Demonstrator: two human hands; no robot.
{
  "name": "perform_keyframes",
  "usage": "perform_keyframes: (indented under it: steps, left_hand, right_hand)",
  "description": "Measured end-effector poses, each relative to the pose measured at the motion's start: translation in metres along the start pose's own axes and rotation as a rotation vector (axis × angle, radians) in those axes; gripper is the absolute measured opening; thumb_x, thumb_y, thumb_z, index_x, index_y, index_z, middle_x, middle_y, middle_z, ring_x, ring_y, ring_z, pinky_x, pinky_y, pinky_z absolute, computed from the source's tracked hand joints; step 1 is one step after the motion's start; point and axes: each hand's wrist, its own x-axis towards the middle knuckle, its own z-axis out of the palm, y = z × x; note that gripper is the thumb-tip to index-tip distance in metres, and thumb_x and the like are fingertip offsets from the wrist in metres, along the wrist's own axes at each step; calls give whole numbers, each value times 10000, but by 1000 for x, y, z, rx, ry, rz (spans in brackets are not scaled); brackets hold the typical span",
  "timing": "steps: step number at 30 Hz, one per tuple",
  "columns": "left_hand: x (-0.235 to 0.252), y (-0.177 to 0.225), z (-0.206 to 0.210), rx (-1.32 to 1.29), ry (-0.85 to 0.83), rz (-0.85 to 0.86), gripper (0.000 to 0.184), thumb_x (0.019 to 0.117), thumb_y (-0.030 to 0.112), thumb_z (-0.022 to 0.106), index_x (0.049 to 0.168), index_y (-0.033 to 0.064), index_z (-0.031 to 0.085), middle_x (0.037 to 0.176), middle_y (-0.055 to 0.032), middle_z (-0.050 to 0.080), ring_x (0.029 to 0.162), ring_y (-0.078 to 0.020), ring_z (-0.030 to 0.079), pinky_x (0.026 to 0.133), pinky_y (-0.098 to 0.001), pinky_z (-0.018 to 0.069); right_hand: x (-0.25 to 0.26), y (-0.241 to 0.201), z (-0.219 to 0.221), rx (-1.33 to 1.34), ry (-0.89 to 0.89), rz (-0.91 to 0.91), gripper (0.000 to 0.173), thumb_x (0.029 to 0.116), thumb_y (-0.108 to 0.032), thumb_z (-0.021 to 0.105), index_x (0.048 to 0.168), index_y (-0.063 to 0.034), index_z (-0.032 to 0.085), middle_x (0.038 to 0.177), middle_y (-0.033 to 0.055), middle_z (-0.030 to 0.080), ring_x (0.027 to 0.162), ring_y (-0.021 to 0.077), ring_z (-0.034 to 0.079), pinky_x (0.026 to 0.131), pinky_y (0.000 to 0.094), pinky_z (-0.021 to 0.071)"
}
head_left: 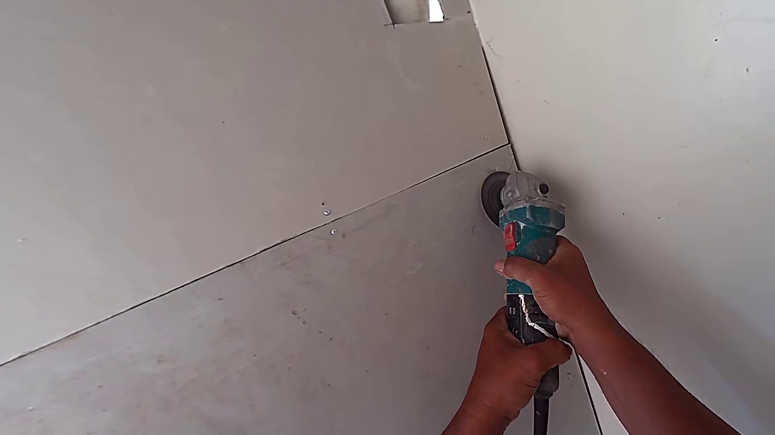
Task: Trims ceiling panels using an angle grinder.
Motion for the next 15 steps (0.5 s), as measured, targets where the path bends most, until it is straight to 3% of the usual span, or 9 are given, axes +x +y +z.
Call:
perform_keyframes:
  steps: [15]
  left_hand:
    - [3,7,6,-22,6,5,465,729,-1,779,1139,-63,571,889,-188,686,734,-241,705,640,-353,614]
  right_hand:
    - [2,-9,-1,-8,-7,29,497,813,-164,855,1207,-46,577,944,155,689,741,256,700,643,417,605]
